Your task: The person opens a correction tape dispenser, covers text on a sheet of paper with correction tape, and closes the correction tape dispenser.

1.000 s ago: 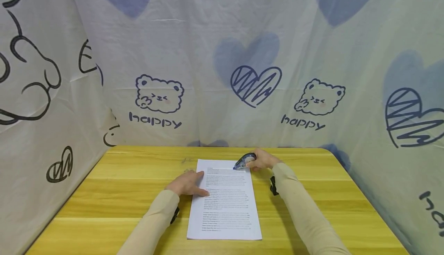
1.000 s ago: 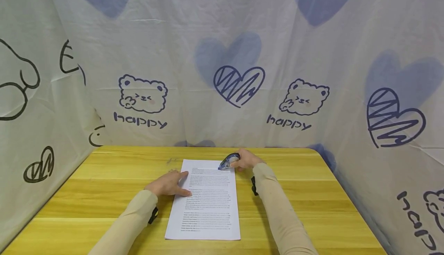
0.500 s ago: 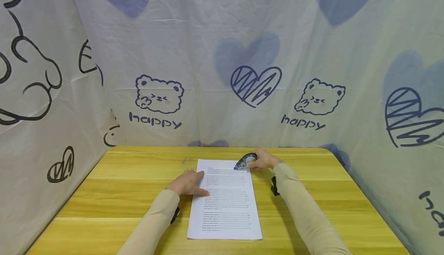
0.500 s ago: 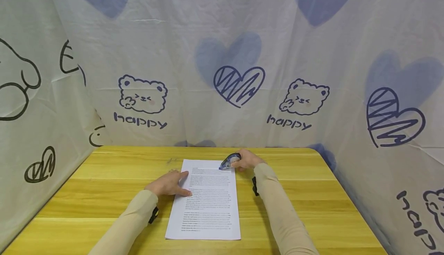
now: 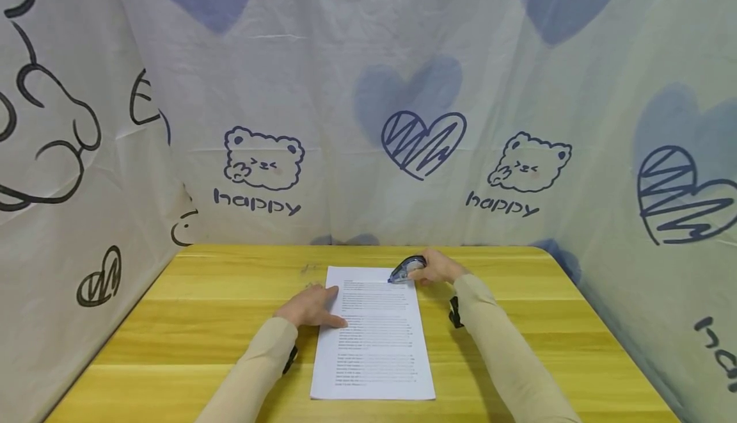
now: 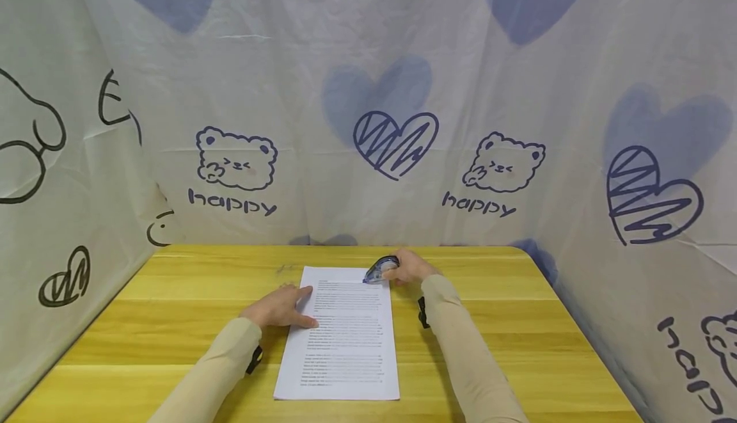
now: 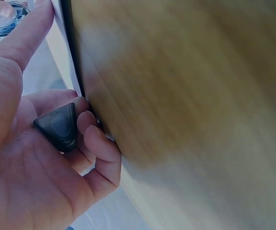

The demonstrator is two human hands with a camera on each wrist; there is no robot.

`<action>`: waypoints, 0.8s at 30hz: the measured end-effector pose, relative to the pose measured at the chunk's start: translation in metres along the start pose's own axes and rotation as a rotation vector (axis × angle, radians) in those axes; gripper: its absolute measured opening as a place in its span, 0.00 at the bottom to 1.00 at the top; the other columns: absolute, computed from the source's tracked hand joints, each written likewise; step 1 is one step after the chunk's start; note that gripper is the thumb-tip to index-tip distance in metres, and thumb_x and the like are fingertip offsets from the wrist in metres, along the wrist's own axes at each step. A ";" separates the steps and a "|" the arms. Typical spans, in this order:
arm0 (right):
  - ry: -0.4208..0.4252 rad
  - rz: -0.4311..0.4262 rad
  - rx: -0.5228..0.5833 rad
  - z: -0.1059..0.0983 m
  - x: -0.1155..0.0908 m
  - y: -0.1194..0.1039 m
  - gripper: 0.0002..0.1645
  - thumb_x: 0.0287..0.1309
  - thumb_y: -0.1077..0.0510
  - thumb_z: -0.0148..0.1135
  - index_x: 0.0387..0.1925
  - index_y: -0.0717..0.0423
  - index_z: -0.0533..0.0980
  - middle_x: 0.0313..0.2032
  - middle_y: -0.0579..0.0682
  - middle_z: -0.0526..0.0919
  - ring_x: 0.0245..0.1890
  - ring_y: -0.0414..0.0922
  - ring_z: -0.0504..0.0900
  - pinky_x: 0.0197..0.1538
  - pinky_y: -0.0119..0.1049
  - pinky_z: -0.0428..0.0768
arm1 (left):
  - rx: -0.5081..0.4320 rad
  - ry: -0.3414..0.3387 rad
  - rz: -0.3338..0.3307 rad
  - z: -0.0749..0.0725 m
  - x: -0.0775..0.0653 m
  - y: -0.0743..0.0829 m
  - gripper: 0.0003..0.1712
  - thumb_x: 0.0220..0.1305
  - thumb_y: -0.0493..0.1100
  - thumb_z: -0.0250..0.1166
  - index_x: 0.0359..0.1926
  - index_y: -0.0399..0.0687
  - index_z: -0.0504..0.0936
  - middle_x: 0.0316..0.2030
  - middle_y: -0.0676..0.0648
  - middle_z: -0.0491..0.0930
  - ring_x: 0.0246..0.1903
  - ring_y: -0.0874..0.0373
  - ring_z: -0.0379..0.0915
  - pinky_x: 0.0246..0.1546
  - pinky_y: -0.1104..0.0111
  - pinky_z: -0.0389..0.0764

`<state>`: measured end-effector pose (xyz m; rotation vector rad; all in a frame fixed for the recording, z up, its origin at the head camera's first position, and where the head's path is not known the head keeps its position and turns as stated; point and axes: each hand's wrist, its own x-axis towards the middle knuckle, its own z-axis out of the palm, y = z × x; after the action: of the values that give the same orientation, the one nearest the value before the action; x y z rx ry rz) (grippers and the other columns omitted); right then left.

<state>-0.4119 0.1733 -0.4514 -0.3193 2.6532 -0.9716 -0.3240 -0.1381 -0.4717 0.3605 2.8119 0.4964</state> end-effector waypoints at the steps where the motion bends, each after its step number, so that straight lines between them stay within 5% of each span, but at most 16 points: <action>1: 0.000 -0.002 0.005 0.000 0.000 0.000 0.16 0.59 0.57 0.69 0.46 0.61 0.79 0.35 0.52 0.84 0.33 0.47 0.83 0.40 0.40 0.84 | 0.001 0.001 0.000 0.000 0.000 0.000 0.53 0.52 0.62 0.74 0.72 0.45 0.64 0.68 0.34 0.65 0.67 0.40 0.63 0.68 0.48 0.64; 24: -0.012 -0.012 0.138 -0.004 0.000 0.012 0.11 0.61 0.58 0.67 0.42 0.59 0.78 0.38 0.54 0.82 0.39 0.49 0.86 0.44 0.42 0.85 | -0.007 0.004 0.020 0.001 0.001 -0.002 0.53 0.51 0.62 0.74 0.72 0.44 0.64 0.68 0.33 0.65 0.68 0.39 0.61 0.69 0.47 0.63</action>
<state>-0.4148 0.1847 -0.4563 -0.3082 2.5598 -1.1463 -0.3250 -0.1394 -0.4734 0.3874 2.8120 0.5111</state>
